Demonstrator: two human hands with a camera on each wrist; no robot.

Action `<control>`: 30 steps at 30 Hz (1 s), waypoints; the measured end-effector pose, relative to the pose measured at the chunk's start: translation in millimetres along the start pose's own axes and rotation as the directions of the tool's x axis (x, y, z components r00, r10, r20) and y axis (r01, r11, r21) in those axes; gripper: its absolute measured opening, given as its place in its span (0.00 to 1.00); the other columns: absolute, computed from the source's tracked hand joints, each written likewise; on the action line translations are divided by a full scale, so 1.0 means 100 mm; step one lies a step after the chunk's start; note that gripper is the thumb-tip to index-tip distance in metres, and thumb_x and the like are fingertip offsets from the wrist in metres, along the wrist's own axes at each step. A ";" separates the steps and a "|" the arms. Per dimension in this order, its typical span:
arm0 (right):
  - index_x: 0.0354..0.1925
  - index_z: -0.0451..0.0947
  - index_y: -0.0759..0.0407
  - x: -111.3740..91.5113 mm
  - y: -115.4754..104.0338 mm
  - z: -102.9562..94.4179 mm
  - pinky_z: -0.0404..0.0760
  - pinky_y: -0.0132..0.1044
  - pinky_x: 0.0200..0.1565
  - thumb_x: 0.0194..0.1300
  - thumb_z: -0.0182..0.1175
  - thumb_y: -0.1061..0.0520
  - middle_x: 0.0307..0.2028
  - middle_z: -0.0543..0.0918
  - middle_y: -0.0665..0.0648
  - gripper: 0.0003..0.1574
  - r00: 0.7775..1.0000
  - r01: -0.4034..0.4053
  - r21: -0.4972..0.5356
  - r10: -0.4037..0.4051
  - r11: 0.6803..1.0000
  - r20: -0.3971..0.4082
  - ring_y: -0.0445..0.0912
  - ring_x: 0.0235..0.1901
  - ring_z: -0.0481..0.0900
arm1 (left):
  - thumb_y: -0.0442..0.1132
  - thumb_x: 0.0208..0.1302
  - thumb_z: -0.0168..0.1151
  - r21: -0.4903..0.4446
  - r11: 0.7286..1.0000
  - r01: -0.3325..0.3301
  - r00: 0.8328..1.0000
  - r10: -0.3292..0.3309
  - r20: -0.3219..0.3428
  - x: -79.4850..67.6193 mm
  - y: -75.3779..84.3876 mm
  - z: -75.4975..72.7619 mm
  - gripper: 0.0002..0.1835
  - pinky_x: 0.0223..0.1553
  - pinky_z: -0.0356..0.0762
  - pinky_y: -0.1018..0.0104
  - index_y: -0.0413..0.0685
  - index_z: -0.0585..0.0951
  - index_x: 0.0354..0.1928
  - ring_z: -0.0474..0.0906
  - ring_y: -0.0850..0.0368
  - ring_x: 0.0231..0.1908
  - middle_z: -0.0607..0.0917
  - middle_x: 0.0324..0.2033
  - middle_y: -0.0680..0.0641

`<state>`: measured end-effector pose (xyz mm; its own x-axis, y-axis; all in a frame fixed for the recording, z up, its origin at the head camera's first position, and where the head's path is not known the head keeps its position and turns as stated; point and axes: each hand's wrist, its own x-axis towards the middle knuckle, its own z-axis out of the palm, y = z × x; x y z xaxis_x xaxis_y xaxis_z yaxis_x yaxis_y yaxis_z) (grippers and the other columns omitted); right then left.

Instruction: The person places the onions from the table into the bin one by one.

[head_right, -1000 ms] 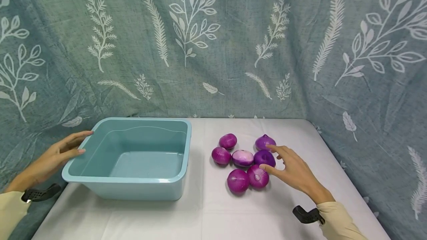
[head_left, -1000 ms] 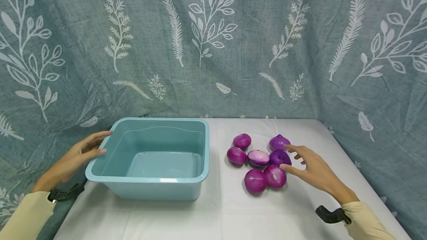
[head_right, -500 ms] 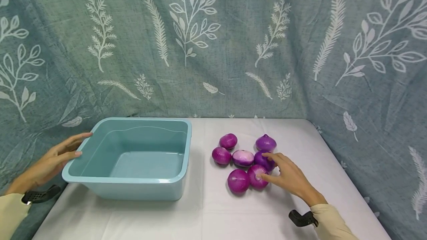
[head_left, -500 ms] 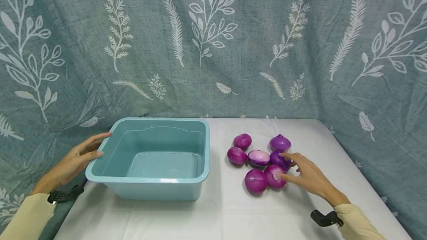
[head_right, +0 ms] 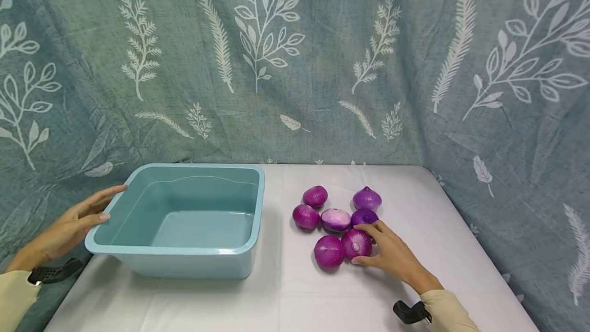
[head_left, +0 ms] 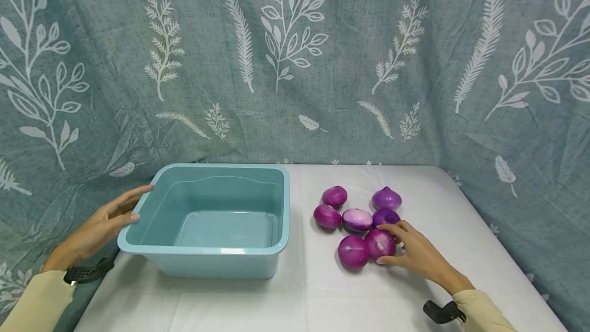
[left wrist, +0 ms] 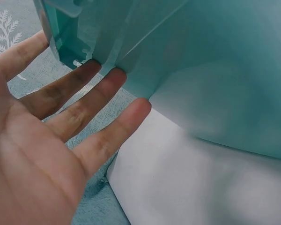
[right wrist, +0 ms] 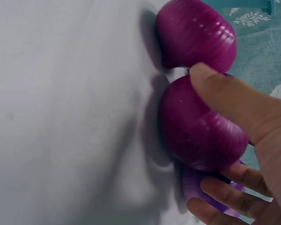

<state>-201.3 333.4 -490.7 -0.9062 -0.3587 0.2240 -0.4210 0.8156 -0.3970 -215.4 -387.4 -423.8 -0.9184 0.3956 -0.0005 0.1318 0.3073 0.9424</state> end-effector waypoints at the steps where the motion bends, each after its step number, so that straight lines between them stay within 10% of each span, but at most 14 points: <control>1: 0.65 0.78 0.54 0.00 0.00 0.01 0.81 0.36 0.37 0.48 0.81 0.34 0.47 0.75 0.51 0.51 1.000 -0.003 0.001 0.003 1.000 0.000 0.43 0.41 0.77 | 0.35 0.82 0.47 -0.005 1.000 -0.003 1.000 0.003 0.001 0.00 0.00 0.00 0.36 0.58 0.44 0.13 0.63 0.49 0.84 0.30 0.24 0.75 0.41 0.82 0.46; 15: 0.68 0.75 0.56 -0.02 -0.02 0.02 0.83 0.41 0.39 0.46 0.85 0.47 0.48 0.76 0.54 0.53 1.000 -0.017 0.031 0.017 0.999 0.011 0.43 0.40 0.77 | 0.33 0.81 0.49 -0.010 1.000 -0.005 0.999 0.005 -0.034 -0.04 0.01 0.01 0.36 0.64 0.46 0.18 0.63 0.51 0.83 0.45 0.52 0.77 0.46 0.81 0.49; 30: 0.64 0.76 0.61 -0.03 0.03 -0.11 0.86 0.41 0.37 0.49 0.83 0.43 0.41 0.79 0.51 0.49 0.996 0.048 0.029 -0.045 0.998 -0.080 0.44 0.36 0.83 | 0.34 0.81 0.50 0.023 1.000 -0.011 0.999 0.012 -0.037 -0.04 -0.02 0.02 0.37 0.62 0.51 0.19 0.63 0.51 0.83 0.47 0.50 0.77 0.49 0.81 0.49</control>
<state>-198.9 342.1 -482.8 -0.8799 -0.3577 0.3127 -0.4649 0.7839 -0.4115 -211.1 -388.1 -426.3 -0.9300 0.3669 0.0229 0.1504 0.3230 0.9344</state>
